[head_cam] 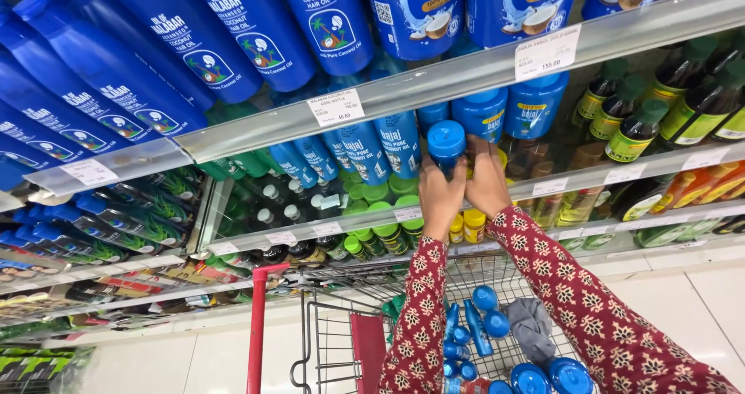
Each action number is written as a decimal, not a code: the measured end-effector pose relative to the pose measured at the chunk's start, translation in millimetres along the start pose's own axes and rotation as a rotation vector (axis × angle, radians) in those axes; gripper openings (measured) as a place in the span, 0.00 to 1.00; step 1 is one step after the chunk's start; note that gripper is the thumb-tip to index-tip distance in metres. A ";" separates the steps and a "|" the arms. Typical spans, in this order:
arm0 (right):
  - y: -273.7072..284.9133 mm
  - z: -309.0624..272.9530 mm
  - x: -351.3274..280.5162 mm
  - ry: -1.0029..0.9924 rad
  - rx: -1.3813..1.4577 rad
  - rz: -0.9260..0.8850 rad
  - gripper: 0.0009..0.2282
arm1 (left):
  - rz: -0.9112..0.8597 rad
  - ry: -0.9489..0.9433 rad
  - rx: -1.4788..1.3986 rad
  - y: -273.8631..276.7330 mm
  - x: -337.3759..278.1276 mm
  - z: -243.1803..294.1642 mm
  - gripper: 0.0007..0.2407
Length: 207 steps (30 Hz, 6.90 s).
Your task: Selecting various hair oil products from a store shelf and placing them into a shopping cart, occasionally wiping them with a cloth.
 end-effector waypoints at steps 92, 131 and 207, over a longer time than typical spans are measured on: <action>14.3 27.5 -241.9 0.094 -0.142 -0.282 0.13 | -0.282 0.278 -0.239 -15.6 -259.3 -150.8 0.07; 55.4 52.1 3.7 -0.059 0.174 -0.099 0.37 | -0.138 -0.210 -0.175 -30.7 3.3 -0.1 0.36; -14.0 256.9 -440.8 -0.873 0.115 -0.283 0.32 | -0.641 0.796 -0.572 -142.1 -347.8 -284.3 0.18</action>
Point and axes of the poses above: each hand's wrist, its own x-axis towards the middle knuckle, its own y-axis out of the back of the hand, z = x × y, the point moved 1 cm from there along x, towards the middle knuckle, and after that the axes turned 3 degrees about -z, right-handed, at the moved point
